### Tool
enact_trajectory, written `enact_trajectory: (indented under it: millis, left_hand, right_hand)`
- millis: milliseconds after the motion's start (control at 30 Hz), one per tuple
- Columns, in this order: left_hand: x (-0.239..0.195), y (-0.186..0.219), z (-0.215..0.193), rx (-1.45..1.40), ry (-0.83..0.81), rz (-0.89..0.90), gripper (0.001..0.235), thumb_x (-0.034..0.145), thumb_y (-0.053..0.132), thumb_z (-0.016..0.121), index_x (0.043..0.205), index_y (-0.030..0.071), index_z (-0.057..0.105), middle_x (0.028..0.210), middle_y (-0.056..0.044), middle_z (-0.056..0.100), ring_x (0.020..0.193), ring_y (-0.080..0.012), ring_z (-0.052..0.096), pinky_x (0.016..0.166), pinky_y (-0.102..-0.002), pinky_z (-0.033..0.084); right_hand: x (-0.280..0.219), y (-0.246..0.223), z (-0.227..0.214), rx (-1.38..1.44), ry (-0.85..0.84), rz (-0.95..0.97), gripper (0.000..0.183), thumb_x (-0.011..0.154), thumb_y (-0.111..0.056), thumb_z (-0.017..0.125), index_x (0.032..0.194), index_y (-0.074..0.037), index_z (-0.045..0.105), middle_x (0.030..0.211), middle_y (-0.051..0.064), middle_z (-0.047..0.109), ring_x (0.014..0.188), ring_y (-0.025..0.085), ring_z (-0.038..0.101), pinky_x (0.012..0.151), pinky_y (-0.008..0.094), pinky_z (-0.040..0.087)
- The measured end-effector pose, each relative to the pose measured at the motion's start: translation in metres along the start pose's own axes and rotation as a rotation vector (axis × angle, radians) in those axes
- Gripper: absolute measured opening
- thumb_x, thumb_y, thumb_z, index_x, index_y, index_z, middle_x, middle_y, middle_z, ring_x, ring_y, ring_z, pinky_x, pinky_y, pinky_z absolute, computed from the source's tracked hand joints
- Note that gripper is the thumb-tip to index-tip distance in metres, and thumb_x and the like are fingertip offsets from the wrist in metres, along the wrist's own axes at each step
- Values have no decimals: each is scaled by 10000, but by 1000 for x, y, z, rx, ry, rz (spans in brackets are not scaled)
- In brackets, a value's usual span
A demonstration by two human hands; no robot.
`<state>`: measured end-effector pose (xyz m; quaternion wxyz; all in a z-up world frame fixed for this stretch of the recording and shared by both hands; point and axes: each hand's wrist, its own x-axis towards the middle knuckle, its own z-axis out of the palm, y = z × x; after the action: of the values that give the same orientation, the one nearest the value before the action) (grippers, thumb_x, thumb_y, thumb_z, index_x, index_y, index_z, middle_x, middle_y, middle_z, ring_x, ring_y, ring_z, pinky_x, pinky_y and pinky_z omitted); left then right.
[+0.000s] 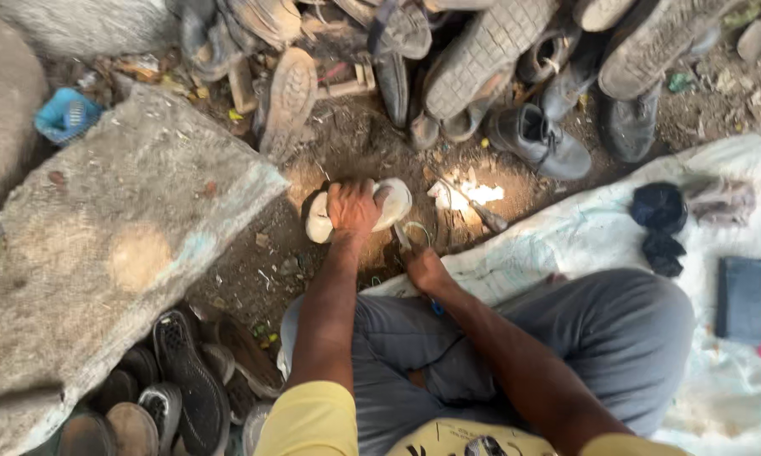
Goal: The person sits on the ground and uses a knife to scrape and clean the soles of several shoes. They handle multiple pairs of footwear, including sandals and sneakers, picking them up from a pile, scraping the soles, and placing them aside.
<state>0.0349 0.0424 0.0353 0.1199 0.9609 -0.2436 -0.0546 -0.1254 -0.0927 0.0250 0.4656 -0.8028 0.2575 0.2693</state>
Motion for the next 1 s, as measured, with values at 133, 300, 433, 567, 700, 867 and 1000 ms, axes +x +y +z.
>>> enact_trajectory:
  millis: [133, 300, 433, 567, 700, 867, 1000]
  left_hand:
    - [14, 6, 6, 22, 147, -124, 536, 1027, 579, 458, 1022, 108, 714, 970, -88, 726, 847, -235, 675, 855, -459, 430]
    - [15, 30, -3, -147, -144, -449, 623, 1055, 604, 449, 1196, 32, 654, 1059, -156, 684, 825, -256, 675, 668, -472, 524]
    - [6, 27, -12, -146, -178, -370, 697, 952, 658, 556, 1194, 7, 627, 1085, -162, 670, 888, -276, 682, 714, -454, 556]
    - [5, 25, -5, -173, -29, -345, 614, 954, 621, 591, 1120, 35, 664, 1097, -145, 684, 956, -281, 681, 852, -482, 520]
    - [-1, 22, 7, -217, 25, -347, 617, 959, 630, 587, 1112, 37, 667, 1121, -153, 683, 998, -303, 677, 884, -477, 520]
    - [-1, 22, 19, -124, 95, -320, 652, 960, 665, 516, 1056, 42, 683, 1065, -150, 692, 938, -295, 684, 848, -504, 506]
    - [3, 19, 37, -124, 97, -346, 661, 1018, 657, 477, 1030, 32, 690, 1009, -135, 702, 823, -265, 691, 735, -440, 536]
  right_hand:
    - [-13, -35, -20, 15, 15, 77, 452, 1092, -393, 405, 1093, 5, 621, 760, 159, 628, 599, 278, 608, 519, 425, 531]
    - [2, -50, -56, -97, -40, 256, 453, 1106, -384, 352, 1094, 2, 588, 803, 154, 630, 579, 269, 609, 469, 407, 555]
    - [30, -1, -61, -526, 55, -245, 412, 1099, -286, 359, 1039, 22, 627, 851, 166, 652, 566, 262, 643, 454, 407, 555]
    - [36, -1, -64, -558, 149, -248, 410, 1098, -287, 387, 1013, 16, 650, 820, 182, 673, 576, 290, 658, 503, 437, 534]
    - [57, -15, -59, -280, 74, -81, 394, 1093, -315, 436, 1021, 8, 651, 729, 205, 681, 618, 322, 649, 588, 477, 493]
    - [89, 6, -44, -141, 57, -284, 428, 1093, -282, 412, 947, 43, 649, 677, 157, 612, 505, 238, 549, 467, 428, 453]
    - [87, 34, -27, -250, 251, -773, 407, 1097, -138, 327, 1056, 136, 625, 551, 71, 517, 365, 151, 394, 277, 341, 320]
